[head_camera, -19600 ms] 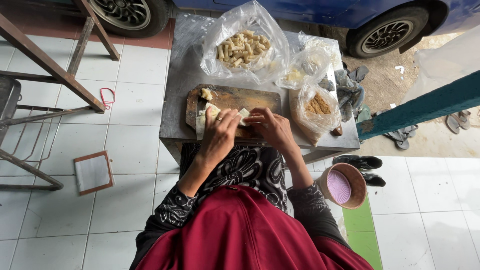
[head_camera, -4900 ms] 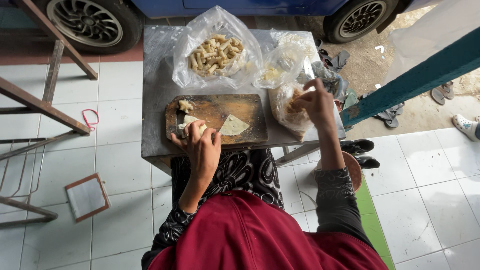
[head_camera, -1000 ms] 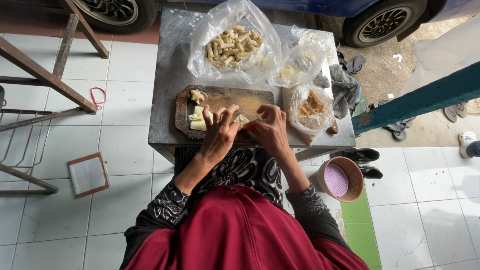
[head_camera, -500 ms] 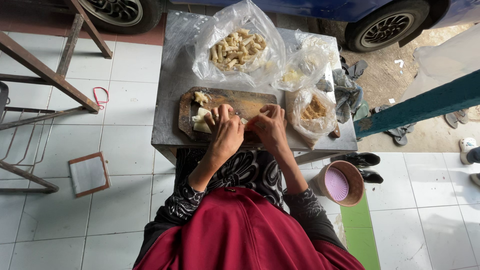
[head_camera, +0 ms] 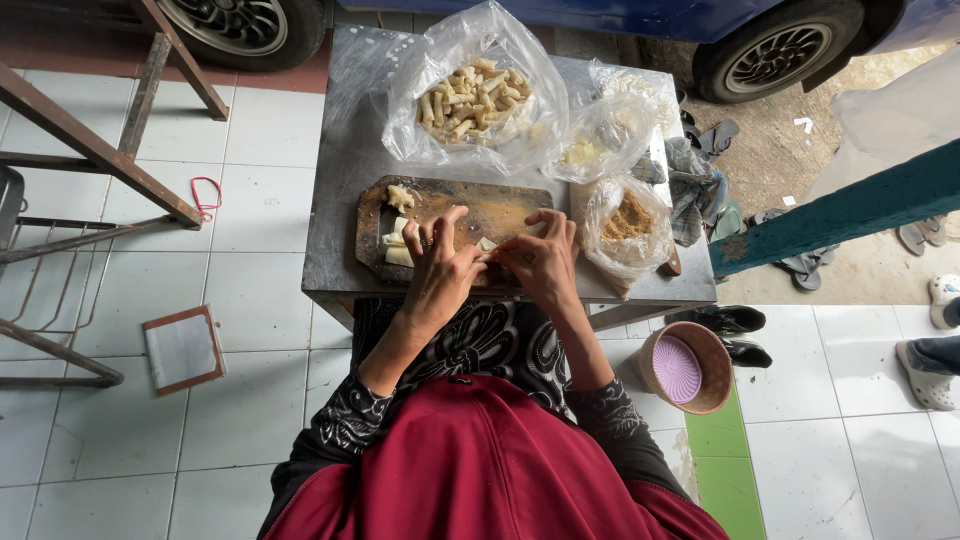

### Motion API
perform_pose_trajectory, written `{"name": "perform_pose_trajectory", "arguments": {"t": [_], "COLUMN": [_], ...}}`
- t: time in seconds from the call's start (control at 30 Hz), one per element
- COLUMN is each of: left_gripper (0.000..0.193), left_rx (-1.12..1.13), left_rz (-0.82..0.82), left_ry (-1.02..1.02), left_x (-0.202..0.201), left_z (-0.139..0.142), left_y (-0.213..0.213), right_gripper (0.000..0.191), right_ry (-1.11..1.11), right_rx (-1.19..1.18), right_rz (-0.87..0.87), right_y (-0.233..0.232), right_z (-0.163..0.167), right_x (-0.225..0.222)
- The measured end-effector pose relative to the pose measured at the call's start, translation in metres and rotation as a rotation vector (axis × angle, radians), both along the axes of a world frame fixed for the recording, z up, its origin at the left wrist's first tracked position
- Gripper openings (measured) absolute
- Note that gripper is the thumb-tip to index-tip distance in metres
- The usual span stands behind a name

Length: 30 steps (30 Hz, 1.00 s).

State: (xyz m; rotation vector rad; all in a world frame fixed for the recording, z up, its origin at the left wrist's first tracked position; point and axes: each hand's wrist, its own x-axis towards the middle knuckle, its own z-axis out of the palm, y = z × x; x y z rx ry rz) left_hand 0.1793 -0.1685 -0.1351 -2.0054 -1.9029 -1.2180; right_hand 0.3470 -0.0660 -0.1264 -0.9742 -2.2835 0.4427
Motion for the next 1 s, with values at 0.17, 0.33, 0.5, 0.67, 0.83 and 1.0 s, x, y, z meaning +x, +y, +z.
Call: {"name": "perform_pose_trajectory", "arguments": {"t": [0.17, 0.33, 0.5, 0.67, 0.83, 1.0], "left_gripper": [0.011, 0.015, 0.013, 0.015, 0.015, 0.013], "left_rx": [0.005, -0.081, -0.152, -0.051, -0.015, -0.011], "left_rz": [0.058, 0.109, 0.231, 0.143, 0.048, 0.075], "left_ry": [0.071, 0.047, -0.087, -0.133, -0.058, -0.033], "left_x": [0.000, 0.005, 0.010, 0.009, 0.001, 0.002], "left_z": [-0.004, -0.007, -0.001, 0.002, -0.002, -0.007], "left_y": [0.009, 0.018, 0.024, 0.016, 0.011, 0.016], "right_gripper": [0.018, 0.019, 0.016, 0.019, 0.024, 0.020], "right_ry": [0.032, -0.023, -0.070, -0.075, 0.005, -0.026], "right_rx": [-0.017, 0.076, 0.041, -0.064, -0.052, 0.055], "right_rz": [0.009, -0.006, -0.053, -0.056, -0.056, -0.086], "right_y": [0.001, -0.009, -0.007, 0.006, 0.002, -0.006], "right_z": [-0.003, 0.003, 0.005, 0.001, -0.001, 0.000], "right_x": [-0.003, 0.000, -0.005, -0.013, -0.009, -0.003]}}
